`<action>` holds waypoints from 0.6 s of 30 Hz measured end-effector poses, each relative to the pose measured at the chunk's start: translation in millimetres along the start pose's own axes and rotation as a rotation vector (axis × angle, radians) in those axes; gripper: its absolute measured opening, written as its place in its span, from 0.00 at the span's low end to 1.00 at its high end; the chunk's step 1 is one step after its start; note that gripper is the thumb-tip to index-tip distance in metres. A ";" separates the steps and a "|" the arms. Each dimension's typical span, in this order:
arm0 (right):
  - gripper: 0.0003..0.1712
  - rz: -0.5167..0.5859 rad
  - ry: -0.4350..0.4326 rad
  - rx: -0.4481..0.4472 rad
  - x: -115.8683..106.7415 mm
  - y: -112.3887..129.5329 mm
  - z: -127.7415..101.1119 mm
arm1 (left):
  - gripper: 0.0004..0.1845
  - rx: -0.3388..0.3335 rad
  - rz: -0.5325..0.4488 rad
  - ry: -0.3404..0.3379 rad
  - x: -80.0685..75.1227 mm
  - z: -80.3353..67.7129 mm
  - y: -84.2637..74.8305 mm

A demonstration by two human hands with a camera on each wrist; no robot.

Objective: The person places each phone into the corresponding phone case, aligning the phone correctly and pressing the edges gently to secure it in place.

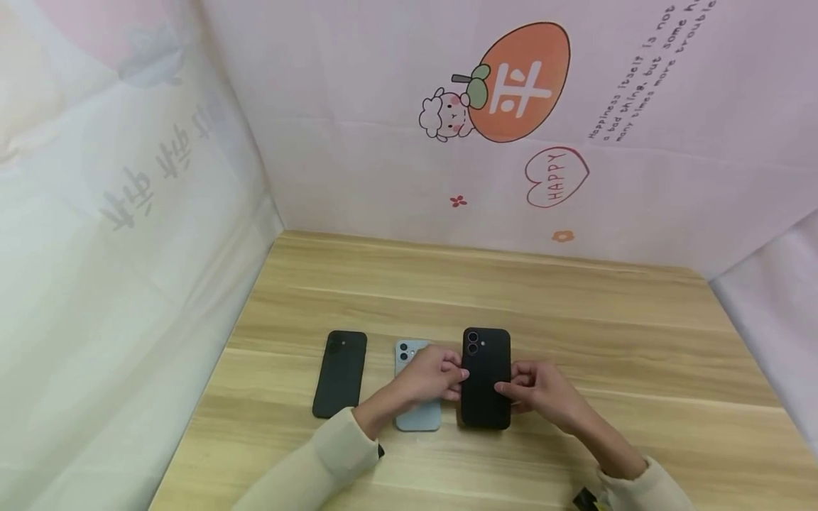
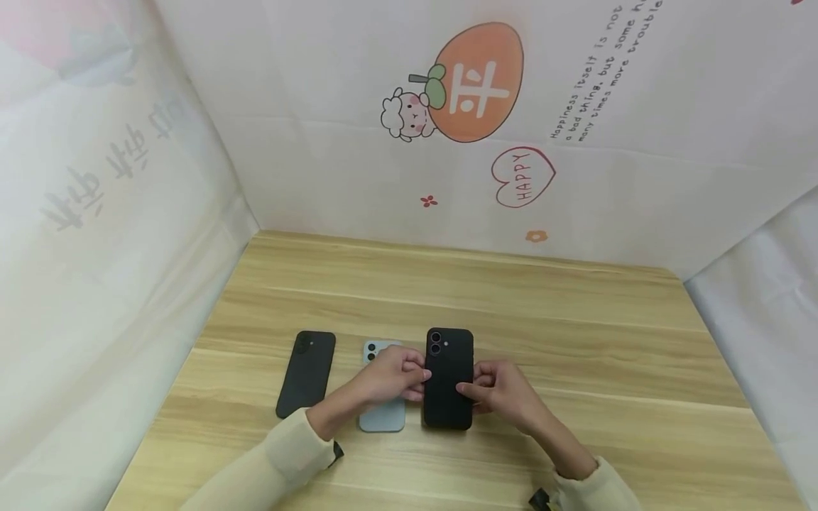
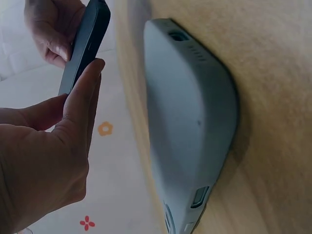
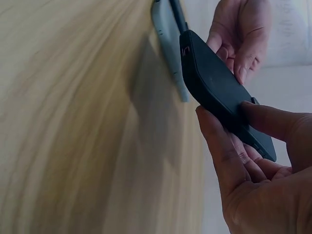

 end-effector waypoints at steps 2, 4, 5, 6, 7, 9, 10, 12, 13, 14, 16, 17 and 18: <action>0.13 -0.023 -0.016 0.004 -1.8 -4.9 0.6 | 0.05 0.015 0.040 -0.003 3.0 3.1 1.1; 0.13 -0.039 -0.026 0.009 -2.7 -10.1 1.4 | 0.06 0.020 0.081 -0.001 5.5 5.2 2.5; 0.13 -0.052 -0.028 0.006 -2.8 -12.2 2.0 | 0.06 0.016 0.100 0.007 6.9 5.9 3.6; 0.13 -0.068 -0.032 0.003 -2.8 -14.2 2.5 | 0.06 0.010 0.113 0.017 8.2 6.3 4.8; 0.13 -0.086 -0.034 -0.003 -2.5 -15.9 3.1 | 0.06 0.004 0.127 0.025 9.2 6.6 5.9; 0.13 -0.123 -0.039 -0.017 -1.6 -19.2 4.3 | 0.05 0.001 0.166 0.040 10.8 6.8 7.5; 0.14 -0.143 -0.043 -0.023 -1.0 -20.6 4.8 | 0.05 0.004 0.190 0.047 11.3 6.9 7.9; 0.14 -0.173 -0.052 -0.032 0.3 -23.3 5.5 | 0.06 0.012 0.225 0.051 11.8 7.3 8.5; 0.15 -0.183 -0.057 -0.033 0.9 -24.8 5.6 | 0.06 0.013 0.236 0.049 11.7 7.4 8.5; 0.14 -0.190 -0.065 -0.033 1.3 -25.9 5.8 | 0.06 0.014 0.246 0.045 11.3 7.6 8.7; 0.14 -0.194 -0.080 -0.021 1.8 -28.0 5.7 | 0.06 0.006 0.258 0.038 10.3 7.5 9.5; 0.13 -0.197 -0.091 -0.016 1.7 -28.9 5.7 | 0.07 0.001 0.257 0.035 9.8 7.2 9.8; 0.12 -0.201 -0.104 -0.009 1.3 -29.7 5.8 | 0.07 -0.003 0.260 0.031 9.1 6.9 10.0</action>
Point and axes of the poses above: each hand's wrist, its own z-axis towards the middle knuckle, its own x-axis out of the palm, y = z × x, the point moved 9 cm from there along z, towards the middle knuckle, and after that the axes turned 9 degrees about -y, right-handed, at the moved point
